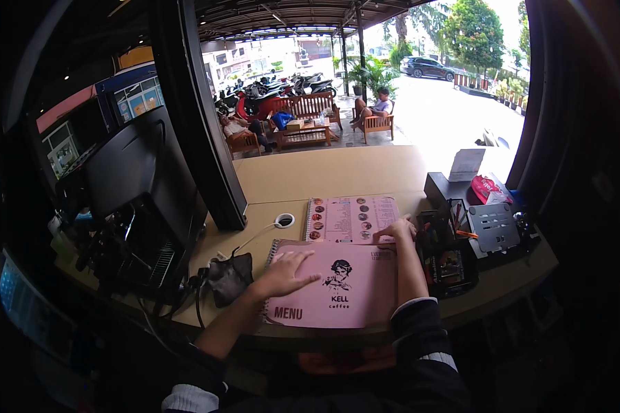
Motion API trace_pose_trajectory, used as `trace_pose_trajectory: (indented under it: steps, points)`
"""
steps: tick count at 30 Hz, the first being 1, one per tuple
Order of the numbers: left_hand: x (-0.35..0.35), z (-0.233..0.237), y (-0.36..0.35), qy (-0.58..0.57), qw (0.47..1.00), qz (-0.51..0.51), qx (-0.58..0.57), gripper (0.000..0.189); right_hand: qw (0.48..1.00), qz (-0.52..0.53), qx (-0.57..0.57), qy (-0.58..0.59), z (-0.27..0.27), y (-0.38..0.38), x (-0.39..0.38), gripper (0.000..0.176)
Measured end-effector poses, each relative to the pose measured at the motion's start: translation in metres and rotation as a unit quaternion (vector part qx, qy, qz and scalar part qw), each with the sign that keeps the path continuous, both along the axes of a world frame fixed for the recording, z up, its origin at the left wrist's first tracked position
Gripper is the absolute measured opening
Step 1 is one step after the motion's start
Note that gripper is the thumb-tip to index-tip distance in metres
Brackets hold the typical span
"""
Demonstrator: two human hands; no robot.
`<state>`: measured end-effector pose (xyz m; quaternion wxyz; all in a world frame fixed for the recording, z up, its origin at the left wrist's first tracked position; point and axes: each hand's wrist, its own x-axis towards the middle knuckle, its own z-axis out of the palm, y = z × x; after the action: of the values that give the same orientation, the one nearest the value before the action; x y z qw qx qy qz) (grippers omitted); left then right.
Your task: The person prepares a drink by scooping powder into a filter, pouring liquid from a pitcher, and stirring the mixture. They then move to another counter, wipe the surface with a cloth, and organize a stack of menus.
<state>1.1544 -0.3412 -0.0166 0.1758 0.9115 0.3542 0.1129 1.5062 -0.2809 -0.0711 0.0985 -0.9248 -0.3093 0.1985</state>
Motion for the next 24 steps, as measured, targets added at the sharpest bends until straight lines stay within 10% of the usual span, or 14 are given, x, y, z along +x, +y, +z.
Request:
trace_pose_trajectory:
  steps: [6, 8, 14, 24]
  points:
    - [0.035, -0.012, 0.112, -0.201, 0.966, 0.099, -0.133, 0.055, 1.0, 0.01, 0.013, -0.006, 0.003, -0.004, -0.007, 0.124]
    - [0.054, -0.018, 0.142, 0.115, 0.979, 0.121, -0.117, 0.059, 1.0, -0.011, 0.024, 0.001, 0.003, -0.003, -0.007, 0.124]
    - [0.1, -0.044, 0.176, 0.18, 0.931, 0.162, -0.274, 0.061, 0.995, -0.006, 0.09, -0.033, -0.018, -0.006, -0.001, 0.121]
    - [0.1, -0.076, 0.213, -0.243, 0.879, 0.196, -0.36, 0.037, 0.976, -0.032, 0.212, 0.037, -0.023, -0.006, 0.01, 0.107]
